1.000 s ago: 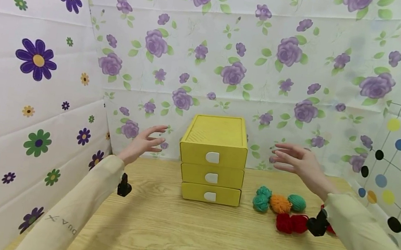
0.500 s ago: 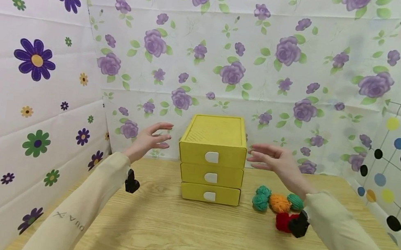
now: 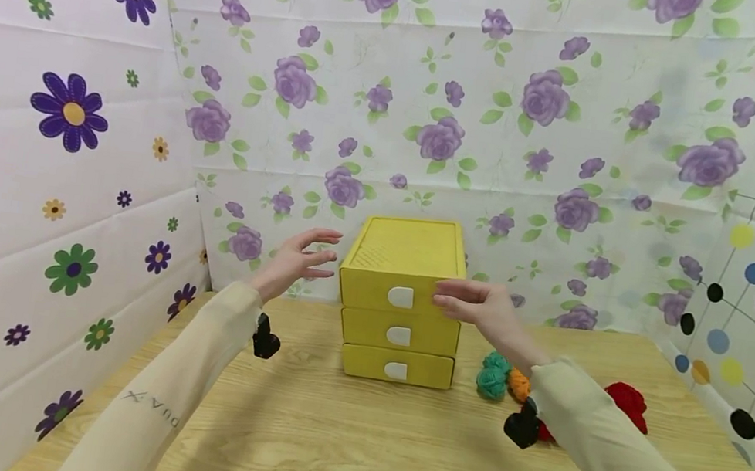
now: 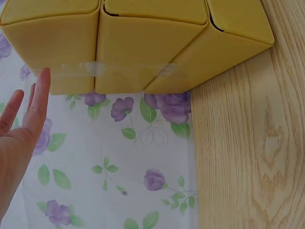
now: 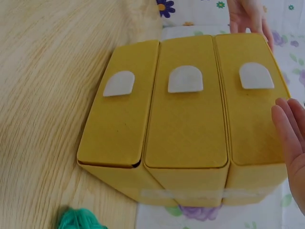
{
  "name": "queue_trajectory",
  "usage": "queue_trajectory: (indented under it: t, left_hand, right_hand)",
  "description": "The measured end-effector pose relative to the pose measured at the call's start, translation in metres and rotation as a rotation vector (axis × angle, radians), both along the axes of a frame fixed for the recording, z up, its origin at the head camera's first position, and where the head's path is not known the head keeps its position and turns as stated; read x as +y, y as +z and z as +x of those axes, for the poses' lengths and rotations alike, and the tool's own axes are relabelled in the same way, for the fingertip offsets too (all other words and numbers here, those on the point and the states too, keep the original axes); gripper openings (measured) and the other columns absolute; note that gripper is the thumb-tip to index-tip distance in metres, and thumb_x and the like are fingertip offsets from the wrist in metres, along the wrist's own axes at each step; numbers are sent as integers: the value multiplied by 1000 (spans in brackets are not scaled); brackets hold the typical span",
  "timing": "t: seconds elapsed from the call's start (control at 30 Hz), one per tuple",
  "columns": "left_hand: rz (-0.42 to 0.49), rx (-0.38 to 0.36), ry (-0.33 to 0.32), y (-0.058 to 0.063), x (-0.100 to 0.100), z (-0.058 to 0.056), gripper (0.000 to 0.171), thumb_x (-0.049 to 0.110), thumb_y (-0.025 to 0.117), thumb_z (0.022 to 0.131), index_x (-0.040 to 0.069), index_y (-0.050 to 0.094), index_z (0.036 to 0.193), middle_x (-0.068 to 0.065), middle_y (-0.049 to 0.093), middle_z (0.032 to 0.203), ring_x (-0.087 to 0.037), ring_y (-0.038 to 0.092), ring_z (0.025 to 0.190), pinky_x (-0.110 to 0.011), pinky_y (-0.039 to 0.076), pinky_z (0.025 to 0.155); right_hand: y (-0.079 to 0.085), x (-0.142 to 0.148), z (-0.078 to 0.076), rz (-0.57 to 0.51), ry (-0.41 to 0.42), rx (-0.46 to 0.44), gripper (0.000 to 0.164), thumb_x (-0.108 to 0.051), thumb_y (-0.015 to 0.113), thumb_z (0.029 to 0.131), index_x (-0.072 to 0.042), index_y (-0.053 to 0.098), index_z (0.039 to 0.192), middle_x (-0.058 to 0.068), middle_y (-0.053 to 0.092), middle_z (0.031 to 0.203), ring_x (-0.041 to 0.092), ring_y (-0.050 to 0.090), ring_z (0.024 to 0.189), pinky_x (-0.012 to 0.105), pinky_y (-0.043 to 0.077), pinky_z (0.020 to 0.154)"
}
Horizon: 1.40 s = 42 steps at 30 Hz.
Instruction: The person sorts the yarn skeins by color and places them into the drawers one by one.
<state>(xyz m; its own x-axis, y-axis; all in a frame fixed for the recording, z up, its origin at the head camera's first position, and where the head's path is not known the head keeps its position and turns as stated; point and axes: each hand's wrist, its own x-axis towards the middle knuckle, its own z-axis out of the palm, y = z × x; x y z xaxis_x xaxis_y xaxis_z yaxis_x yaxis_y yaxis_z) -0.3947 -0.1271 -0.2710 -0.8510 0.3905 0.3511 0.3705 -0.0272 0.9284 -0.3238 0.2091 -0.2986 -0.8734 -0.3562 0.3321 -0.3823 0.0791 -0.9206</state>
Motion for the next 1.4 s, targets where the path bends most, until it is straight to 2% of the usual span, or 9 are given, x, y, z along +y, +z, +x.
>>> queue_trajectory:
  t: [0.13,0.3,0.53,0.67,0.9,1.13,1.4]
  left_hand:
    - [-29,-8,11,-3,5,-8,40,3,54,91,2,45,130,-14,39,127,-31,49,107,-41,47,79]
    - [-81,-16,22,-7,10,-16,41,9,54,92,5,45,132,-12,39,128,-29,51,106,-40,48,78]
    - [-123,-72,-3,-7,14,-19,42,13,53,93,9,44,134,-15,35,133,-29,47,109,-43,47,79]
    - [-130,-91,-37,-6,16,-17,44,17,53,94,8,42,135,-16,36,131,-30,47,108,-41,47,79]
    - [-129,-160,-83,4,16,-7,46,15,51,94,3,39,136,-15,40,128,-32,49,105,-45,43,84]
    - [-125,-199,-84,10,19,-4,45,12,52,94,1,39,136,-14,44,127,-35,48,106,-46,42,85]
    - [-114,-205,-53,9,18,-2,45,14,55,93,2,43,134,-13,47,125,-37,47,106,-46,42,86]
  right_hand:
    - [-3,-8,-1,24,2,-12,46,-19,66,85,1,54,124,16,59,112,34,52,104,37,44,85]
    - [-6,-16,-4,0,-16,-44,46,-20,67,84,0,54,124,17,57,115,33,53,104,42,42,87]
    - [-11,-22,-8,1,-39,-16,44,-19,68,83,0,57,121,15,58,113,31,55,101,38,44,84]
    - [-12,-25,-9,-14,-26,-5,41,-17,66,85,1,57,120,16,58,113,31,55,102,38,44,83]
    - [-13,-31,-12,-34,-44,-6,39,-13,67,84,3,59,118,16,60,111,32,56,100,38,45,81]
    - [-13,-38,-13,18,-112,-2,35,-10,66,84,4,61,115,16,61,108,30,58,96,37,47,79]
    - [-13,-44,-13,11,-147,-6,28,-7,64,85,7,63,109,19,62,103,33,59,93,41,47,78]
